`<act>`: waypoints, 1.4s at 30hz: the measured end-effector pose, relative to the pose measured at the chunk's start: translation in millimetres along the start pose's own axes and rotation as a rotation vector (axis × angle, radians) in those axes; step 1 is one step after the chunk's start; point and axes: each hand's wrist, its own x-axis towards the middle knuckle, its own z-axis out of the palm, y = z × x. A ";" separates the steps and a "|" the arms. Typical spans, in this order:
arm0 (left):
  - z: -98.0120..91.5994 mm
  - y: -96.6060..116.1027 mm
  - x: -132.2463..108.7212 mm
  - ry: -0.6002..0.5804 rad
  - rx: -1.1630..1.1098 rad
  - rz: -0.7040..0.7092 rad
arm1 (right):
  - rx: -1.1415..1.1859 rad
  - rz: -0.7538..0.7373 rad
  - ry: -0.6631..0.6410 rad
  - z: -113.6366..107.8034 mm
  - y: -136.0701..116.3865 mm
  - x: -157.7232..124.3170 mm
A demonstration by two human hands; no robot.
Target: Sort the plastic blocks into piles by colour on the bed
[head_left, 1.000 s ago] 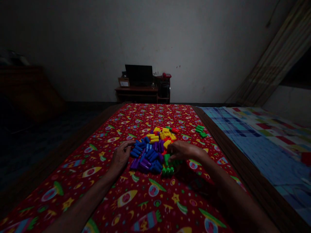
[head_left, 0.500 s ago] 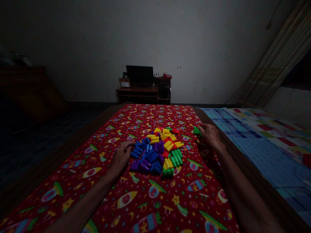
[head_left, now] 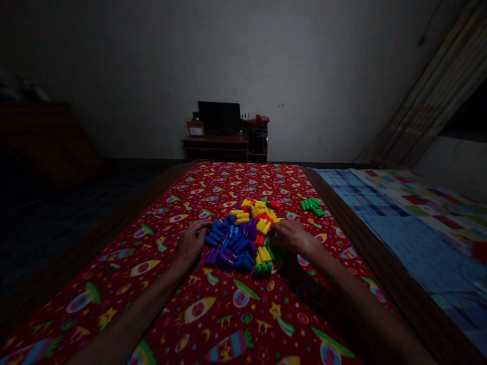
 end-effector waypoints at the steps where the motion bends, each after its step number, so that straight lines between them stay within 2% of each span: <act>1: 0.0 0.5 -0.2 0.002 0.000 0.002 | 0.037 0.006 -0.056 -0.5 3.4 2.7; 4: 0.2 0.9 -0.6 -0.001 0.004 0.006 | 0.279 0.006 -0.244 -8.3 15.8 12.4; 7: 0.4 0.7 -0.7 -0.003 0.010 -0.004 | 0.547 0.002 -0.283 -19.7 30.3 16.8; 10: -0.7 7.2 -2.2 0.029 0.017 0.037 | 0.769 0.004 -0.181 -27.8 39.0 15.7; 13: -2.3 26.3 -8.3 0.061 0.016 0.178 | 1.011 0.022 -0.036 -27.4 30.9 17.1; 16: 0.6 51.4 -18.8 -0.038 -0.038 0.294 | 1.145 0.023 0.084 -19.6 6.6 21.7; 19: 10.0 66.9 -29.0 -0.157 -0.058 0.295 | 1.203 -0.027 0.087 -12.8 -18.8 24.0; 22: 19.7 66.8 -34.9 -0.178 -0.072 0.257 | 1.141 -0.056 0.099 -14.1 -25.5 23.8; 24: 23.3 61.5 -35.9 -0.170 -0.082 0.248 | 1.053 -0.007 0.163 -19.3 -14.0 24.2; 29: 23.8 48.9 -32.6 -0.121 -0.088 0.212 | 0.672 0.343 0.359 -29.2 52.2 22.0; 32: 22.3 47.5 -31.9 -0.098 -0.076 0.192 | 0.454 0.485 0.358 -20.8 89.5 12.1; 35: 21.0 48.9 -33.2 -0.106 -0.065 0.202 | 0.322 0.609 0.308 -6.3 113.3 -0.3; 37: 20.5 49.4 -33.9 -0.112 -0.070 0.213 | 0.240 0.680 0.346 -1.2 121.0 -5.1; 39: 20.2 49.2 -34.1 -0.108 -0.073 0.223 | 0.176 0.701 0.453 -3.5 119.8 -4.3; 41: 20.1 48.8 -34.3 -0.103 -0.069 0.226 | 0.203 0.657 0.545 -11.7 106.0 1.8; 42: 20.1 48.6 -34.5 -0.103 -0.065 0.224 | 0.273 0.603 0.552 -16.5 93.6 6.1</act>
